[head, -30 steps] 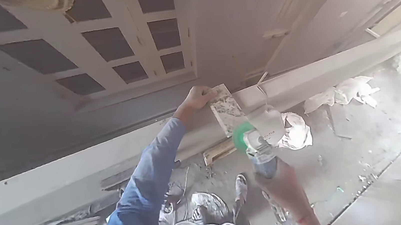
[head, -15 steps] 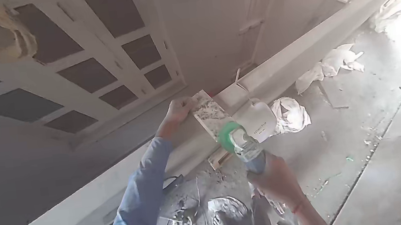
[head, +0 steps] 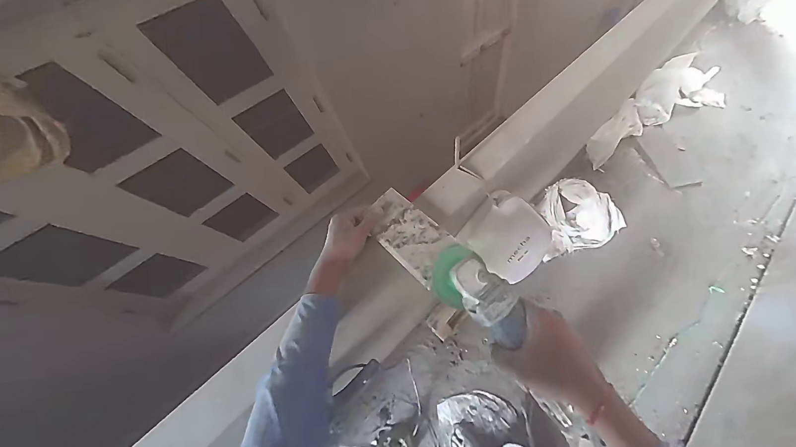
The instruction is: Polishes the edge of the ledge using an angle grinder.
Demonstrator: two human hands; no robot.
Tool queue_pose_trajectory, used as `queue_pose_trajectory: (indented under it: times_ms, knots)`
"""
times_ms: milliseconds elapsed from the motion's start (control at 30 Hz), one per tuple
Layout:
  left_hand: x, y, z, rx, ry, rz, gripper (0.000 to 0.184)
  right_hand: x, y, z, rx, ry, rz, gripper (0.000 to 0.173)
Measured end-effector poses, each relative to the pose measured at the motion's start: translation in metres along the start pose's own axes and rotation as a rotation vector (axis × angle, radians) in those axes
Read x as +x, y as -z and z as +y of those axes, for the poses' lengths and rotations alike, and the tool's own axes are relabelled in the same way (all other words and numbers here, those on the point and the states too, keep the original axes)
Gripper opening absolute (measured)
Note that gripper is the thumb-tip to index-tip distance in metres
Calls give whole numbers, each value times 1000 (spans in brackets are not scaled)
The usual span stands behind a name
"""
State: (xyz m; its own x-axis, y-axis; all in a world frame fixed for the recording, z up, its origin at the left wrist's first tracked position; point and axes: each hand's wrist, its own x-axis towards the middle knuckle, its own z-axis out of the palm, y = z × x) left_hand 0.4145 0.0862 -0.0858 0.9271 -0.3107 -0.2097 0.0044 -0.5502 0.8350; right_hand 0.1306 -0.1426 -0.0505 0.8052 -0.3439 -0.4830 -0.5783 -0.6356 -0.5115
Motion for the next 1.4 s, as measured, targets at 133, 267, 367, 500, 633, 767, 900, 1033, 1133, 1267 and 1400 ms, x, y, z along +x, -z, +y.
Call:
queue_pose_trajectory:
  times_ms: [133, 267, 367, 500, 633, 767, 900, 1033, 1133, 1267, 1400]
  knots:
    - [1, -2, -1, -55, 19, 7, 33, -1, -11, 2, -4, -23, 23, 61]
    - [0, -3, 2, -68, 27, 5, 29, 1, -23, 14, 65, -18, 54, 59]
    - [-3, -5, 3, -81, 43, 10, 28, -1, -41, 20, 65, 45, 95, 64]
    - [2, -4, 1, -6, 31, 17, 27, 10, -66, 30, 203, 84, 196, 59]
    - [-1, -7, 4, 21, 20, 32, 27, 14, -87, 32, 224, 188, 230, 62]
    - [-1, -9, 5, -66, 3, 47, 25, 28, -102, 38, 376, 169, 303, 68]
    - [-2, -10, 7, -1, 14, 65, 25, 29, -109, 39, 437, 197, 286, 63]
    - [0, -11, 5, 63, 21, 74, 27, 31, -126, 41, 421, 310, 357, 64]
    - [4, -9, 3, 149, 23, 80, 28, 39, -127, 40, 533, 223, 347, 63]
    - [3, -12, 2, 115, 4, 80, 30, 45, -138, 46, 528, 278, 337, 65]
    - [2, -13, -1, 23, -44, 74, 26, 52, -153, 47, 526, 372, 432, 64]
